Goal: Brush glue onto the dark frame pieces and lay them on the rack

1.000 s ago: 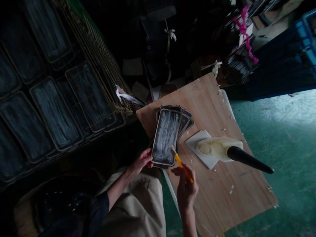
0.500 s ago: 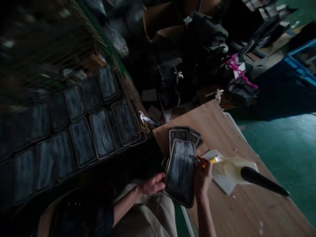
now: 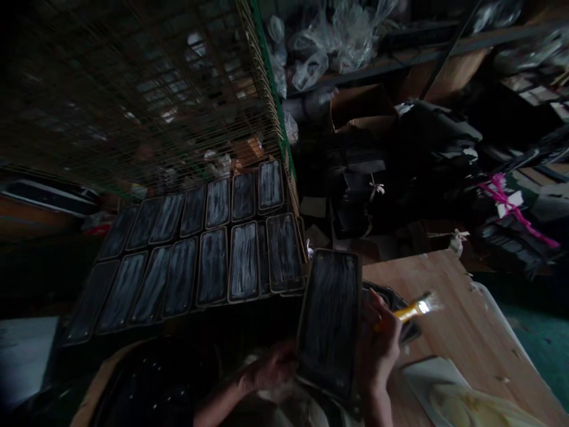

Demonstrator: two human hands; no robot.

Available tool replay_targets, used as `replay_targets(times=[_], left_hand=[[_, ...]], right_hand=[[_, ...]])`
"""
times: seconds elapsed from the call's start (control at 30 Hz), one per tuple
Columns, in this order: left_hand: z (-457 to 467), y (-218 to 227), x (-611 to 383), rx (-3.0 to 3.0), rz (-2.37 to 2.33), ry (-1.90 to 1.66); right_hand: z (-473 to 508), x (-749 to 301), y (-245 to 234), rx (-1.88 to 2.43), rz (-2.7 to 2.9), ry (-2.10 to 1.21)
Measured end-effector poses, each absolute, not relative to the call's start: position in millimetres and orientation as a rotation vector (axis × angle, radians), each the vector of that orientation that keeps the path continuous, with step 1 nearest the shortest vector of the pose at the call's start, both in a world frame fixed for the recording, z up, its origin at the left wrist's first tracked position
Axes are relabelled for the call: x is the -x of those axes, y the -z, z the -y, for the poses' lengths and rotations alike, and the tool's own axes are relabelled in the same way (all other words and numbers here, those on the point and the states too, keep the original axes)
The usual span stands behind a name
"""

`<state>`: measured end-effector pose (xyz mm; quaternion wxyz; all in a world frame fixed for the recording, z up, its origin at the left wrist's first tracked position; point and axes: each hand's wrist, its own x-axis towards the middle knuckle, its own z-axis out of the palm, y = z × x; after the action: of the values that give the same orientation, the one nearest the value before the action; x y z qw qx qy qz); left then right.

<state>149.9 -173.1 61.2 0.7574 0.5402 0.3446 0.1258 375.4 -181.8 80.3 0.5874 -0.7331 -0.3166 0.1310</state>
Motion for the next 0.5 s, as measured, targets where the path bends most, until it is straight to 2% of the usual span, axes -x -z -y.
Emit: replay_targets(times=[0.2, 0.37, 0.5], left_hand=[[99, -47, -112, -1.039, -0.936, -0.513], [45, -15, -93, -0.950, -1.253, -0.532], [24, 3, -83, -0.929, -1.328, -0.430]], right_hand=[[65, -306, -80, 1.549, 0.929, -0.391], [2, -264, -36, 1.474, 0.985, -0.487], [-2, -249, -2, 1.540, 0.933, -0.547]])
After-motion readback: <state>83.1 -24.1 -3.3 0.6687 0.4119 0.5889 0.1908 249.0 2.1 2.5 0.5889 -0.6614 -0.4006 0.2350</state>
